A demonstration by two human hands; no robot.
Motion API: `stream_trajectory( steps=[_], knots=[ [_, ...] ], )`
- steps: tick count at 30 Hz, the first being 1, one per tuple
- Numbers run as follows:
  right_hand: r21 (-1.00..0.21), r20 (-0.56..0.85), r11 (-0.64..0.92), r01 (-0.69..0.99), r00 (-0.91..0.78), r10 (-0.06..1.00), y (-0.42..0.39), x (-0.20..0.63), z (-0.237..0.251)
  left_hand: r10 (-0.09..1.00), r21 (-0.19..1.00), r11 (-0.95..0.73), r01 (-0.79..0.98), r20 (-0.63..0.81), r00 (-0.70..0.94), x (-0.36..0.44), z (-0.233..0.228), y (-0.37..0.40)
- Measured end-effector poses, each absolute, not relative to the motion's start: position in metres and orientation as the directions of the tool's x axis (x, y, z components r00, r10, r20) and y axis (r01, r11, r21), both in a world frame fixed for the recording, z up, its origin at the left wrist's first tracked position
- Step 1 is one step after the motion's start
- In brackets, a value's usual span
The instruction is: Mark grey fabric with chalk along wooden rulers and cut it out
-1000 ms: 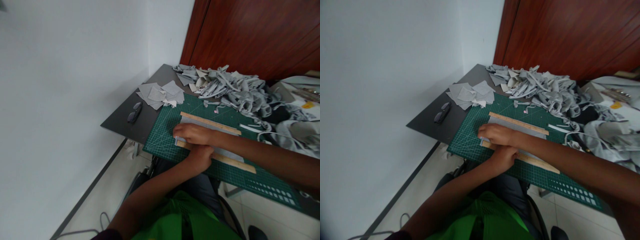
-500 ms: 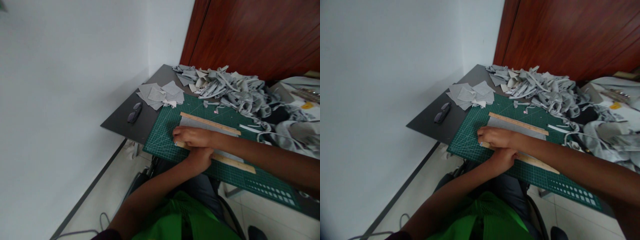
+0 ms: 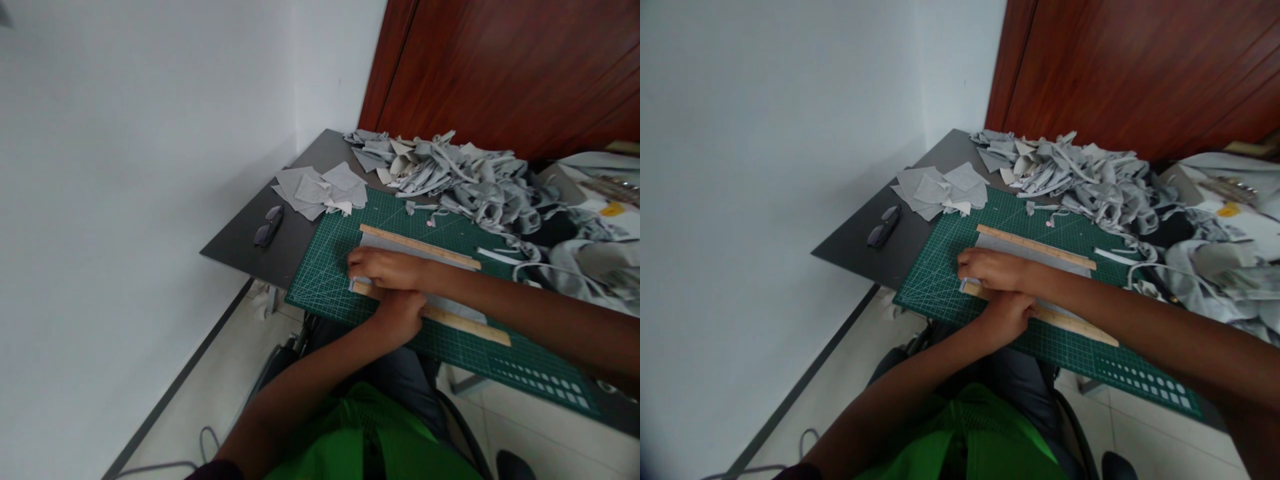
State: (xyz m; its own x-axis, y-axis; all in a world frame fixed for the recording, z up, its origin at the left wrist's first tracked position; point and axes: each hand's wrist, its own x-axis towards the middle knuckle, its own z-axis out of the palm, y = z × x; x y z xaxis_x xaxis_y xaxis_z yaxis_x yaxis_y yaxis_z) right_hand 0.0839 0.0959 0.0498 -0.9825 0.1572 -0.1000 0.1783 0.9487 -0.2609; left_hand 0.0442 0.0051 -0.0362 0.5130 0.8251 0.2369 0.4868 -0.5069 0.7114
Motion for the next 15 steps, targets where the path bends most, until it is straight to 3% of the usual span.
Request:
stream_trajectory(
  steps=[6,10,15],
  knots=[
    [-0.389,-0.043,0.909,0.151,-0.988,0.146,0.092,0.084,0.047,0.827,0.712,-0.512,0.480,0.258,0.499,0.045,-0.038,0.004],
    [-0.469,0.153,0.854,0.227,-0.931,0.332,0.091,0.089,0.049,0.824,0.697,-0.523,0.491,0.266,0.501,0.043,-0.035,0.005],
    [-0.600,0.318,0.719,0.352,-0.719,0.618,0.071,0.109,0.057,0.808,0.656,-0.563,0.502,0.312,0.500,0.042,-0.033,0.007]
  ],
)
